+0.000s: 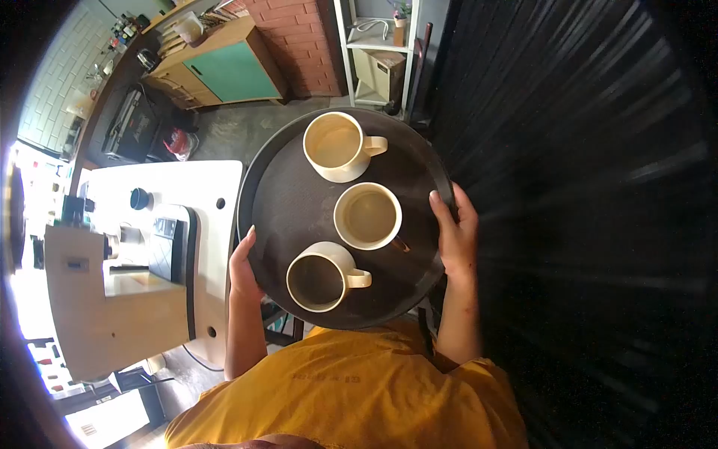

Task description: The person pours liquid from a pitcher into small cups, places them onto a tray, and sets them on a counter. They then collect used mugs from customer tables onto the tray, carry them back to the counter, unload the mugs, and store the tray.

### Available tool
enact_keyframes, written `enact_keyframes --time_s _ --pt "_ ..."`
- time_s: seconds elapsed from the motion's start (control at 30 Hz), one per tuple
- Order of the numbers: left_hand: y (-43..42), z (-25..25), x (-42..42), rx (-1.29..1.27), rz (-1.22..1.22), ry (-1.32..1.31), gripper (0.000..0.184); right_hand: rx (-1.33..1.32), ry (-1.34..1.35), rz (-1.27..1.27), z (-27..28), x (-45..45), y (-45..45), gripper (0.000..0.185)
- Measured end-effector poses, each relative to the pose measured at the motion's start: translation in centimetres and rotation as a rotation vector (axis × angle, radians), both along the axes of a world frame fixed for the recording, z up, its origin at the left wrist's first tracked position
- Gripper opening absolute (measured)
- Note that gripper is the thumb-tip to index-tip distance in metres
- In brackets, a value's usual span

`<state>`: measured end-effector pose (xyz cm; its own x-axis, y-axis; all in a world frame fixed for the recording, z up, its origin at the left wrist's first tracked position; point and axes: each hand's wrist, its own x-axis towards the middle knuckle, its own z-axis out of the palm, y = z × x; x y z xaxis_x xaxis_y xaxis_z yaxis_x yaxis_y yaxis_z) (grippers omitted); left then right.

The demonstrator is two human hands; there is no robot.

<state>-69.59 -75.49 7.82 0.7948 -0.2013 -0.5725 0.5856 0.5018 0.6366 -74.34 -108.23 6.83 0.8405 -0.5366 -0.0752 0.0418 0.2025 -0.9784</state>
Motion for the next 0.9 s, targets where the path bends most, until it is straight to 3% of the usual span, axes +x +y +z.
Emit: enact_keyframes --time_s 0.3,0.47,0.9 --pt "-6.5 -0.7 12.3 0.097 0.218 -0.058 0.041 -0.021 -0.068 0.196 -1.0 17.6 -7.1 0.033" --pt "-8.5 -0.8 19.3 -0.007 0.247 -0.04 0.04 -0.034 -0.032 0.284 0.5 25.5 -9.6 0.033" --pt "-7.6 -2.4 40.1 -0.081 0.348 0.018 0.04 -0.227 0.05 0.333 -1.1 48.9 -8.3 0.041"
